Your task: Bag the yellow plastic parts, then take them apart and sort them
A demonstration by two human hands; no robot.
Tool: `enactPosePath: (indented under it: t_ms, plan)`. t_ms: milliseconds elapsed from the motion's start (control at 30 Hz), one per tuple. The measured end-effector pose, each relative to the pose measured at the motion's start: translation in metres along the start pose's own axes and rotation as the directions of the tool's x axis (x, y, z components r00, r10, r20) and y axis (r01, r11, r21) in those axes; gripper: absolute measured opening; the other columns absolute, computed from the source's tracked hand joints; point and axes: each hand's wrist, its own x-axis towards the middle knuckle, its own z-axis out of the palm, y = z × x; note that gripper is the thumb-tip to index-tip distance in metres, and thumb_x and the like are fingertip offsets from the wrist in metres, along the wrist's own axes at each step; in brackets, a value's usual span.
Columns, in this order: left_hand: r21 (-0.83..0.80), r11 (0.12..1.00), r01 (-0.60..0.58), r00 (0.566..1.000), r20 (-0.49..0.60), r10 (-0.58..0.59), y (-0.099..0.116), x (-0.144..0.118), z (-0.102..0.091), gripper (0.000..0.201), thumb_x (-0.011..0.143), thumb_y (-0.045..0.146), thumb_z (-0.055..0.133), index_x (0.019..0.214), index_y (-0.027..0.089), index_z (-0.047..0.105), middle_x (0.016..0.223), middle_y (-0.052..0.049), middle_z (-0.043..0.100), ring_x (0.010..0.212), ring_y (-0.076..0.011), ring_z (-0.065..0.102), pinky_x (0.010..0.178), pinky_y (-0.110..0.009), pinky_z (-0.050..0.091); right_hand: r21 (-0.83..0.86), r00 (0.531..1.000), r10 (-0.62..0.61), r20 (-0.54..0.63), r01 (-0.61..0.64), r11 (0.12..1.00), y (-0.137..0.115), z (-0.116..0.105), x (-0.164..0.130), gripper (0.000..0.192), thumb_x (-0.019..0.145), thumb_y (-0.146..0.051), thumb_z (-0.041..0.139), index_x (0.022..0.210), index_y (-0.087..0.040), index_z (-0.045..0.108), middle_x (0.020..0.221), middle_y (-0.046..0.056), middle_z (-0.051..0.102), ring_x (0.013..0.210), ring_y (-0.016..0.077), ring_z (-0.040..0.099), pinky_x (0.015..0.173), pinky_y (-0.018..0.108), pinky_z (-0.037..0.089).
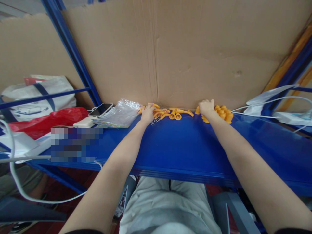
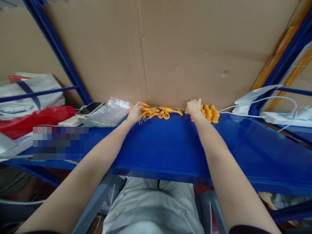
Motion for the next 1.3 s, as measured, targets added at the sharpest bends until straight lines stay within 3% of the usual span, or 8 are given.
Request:
enactPosePath:
  t_ms: [100, 267, 433, 667, 833, 1033, 1300]
  plan:
    - [0.063, 0.997, -0.045, 0.999, -0.024, 0.046, 0.006, -0.002, -0.008, 0.037, 0.084, 0.002, 0.051, 0.101, 0.026, 0.075, 0.141, -0.010, 0.059, 0.137, -0.0331, 0.047, 0.113, -0.056, 0.039, 0.027, 1.000, 0.015, -0.006, -0.015, 1.000, 0.000, 0.006, 0.003, 0.031, 0.095, -0.026, 0.051, 0.110, -0.011, 0.074, 0.115, 0.022, 0.069, 0.115, 0.0329, 0.057, 0.099, 0.053, 0.032]
    - [0.113, 0.989, -0.097, 0.995, -0.021, 0.100, 0.019, -0.005, -0.016, 0.037, 0.090, 0.008, 0.047, 0.104, 0.022, 0.078, 0.135, -0.013, 0.058, 0.123, -0.0338, 0.050, 0.106, -0.055, 0.041, 0.042, 0.999, 0.043, 0.004, -0.043, 0.998, -0.009, 0.003, 0.002, 0.035, 0.090, -0.018, 0.047, 0.114, -0.010, 0.073, 0.121, 0.024, 0.067, 0.120, 0.0364, 0.055, 0.099, 0.056, 0.034]
    - [0.097, 0.978, -0.186, 0.982, 0.030, 0.184, 0.030, -0.006, -0.013, 0.038, 0.095, 0.012, 0.043, 0.107, 0.021, 0.077, 0.131, -0.011, 0.058, 0.119, -0.0306, 0.049, 0.103, -0.047, 0.041, 0.134, 0.997, -0.057, -0.047, 0.063, 0.989, -0.032, -0.014, -0.008, 0.041, 0.093, -0.018, 0.043, 0.124, -0.007, 0.067, 0.129, 0.025, 0.065, 0.129, 0.0353, 0.053, 0.106, 0.054, 0.033]
    - [0.194, 0.955, -0.225, 0.973, 0.105, 0.208, 0.042, -0.006, -0.016, 0.036, 0.099, 0.017, 0.042, 0.108, 0.020, 0.077, 0.121, -0.014, 0.061, 0.114, -0.0305, 0.050, 0.097, -0.044, 0.039, 0.279, 0.968, -0.190, 0.162, 0.140, 0.950, -0.070, -0.023, -0.015, 0.044, 0.092, -0.023, 0.054, 0.135, -0.018, 0.061, 0.143, 0.016, 0.061, 0.132, 0.0327, 0.056, 0.106, 0.048, 0.041]
    - [0.223, 0.934, -0.280, 0.951, 0.194, 0.239, 0.038, -0.005, -0.007, 0.040, 0.099, 0.017, 0.041, 0.114, 0.021, 0.077, 0.106, -0.013, 0.064, 0.102, -0.0282, 0.057, 0.093, -0.041, 0.041, 0.353, 0.973, -0.182, 0.144, 0.121, 0.928, -0.070, -0.012, -0.014, 0.047, 0.089, -0.020, 0.058, 0.136, -0.016, 0.055, 0.137, 0.018, 0.065, 0.125, 0.0306, 0.063, 0.099, 0.040, 0.048]
    - [0.173, 0.944, -0.280, 0.946, 0.214, 0.242, 0.032, -0.007, 0.004, 0.039, 0.098, 0.017, 0.044, 0.120, 0.019, 0.077, 0.105, -0.015, 0.065, 0.104, -0.0294, 0.060, 0.097, -0.042, 0.043, 0.458, 0.977, -0.194, 0.091, 0.132, 0.879, -0.064, 0.002, -0.009, 0.053, 0.087, -0.013, 0.059, 0.139, -0.015, 0.053, 0.140, 0.017, 0.063, 0.126, 0.0261, 0.062, 0.100, 0.033, 0.048]
    - [0.161, 0.972, -0.173, 0.970, 0.199, 0.140, 0.037, -0.013, 0.005, 0.042, 0.099, 0.023, 0.044, 0.134, 0.026, 0.068, 0.122, -0.015, 0.065, 0.121, -0.0327, 0.057, 0.105, -0.050, 0.040, 0.439, 0.984, -0.156, 0.082, 0.105, 0.892, -0.068, -0.013, -0.015, 0.032, 0.092, -0.017, 0.055, 0.124, -0.016, 0.061, 0.130, 0.018, 0.067, 0.120, 0.0279, 0.064, 0.096, 0.034, 0.049]
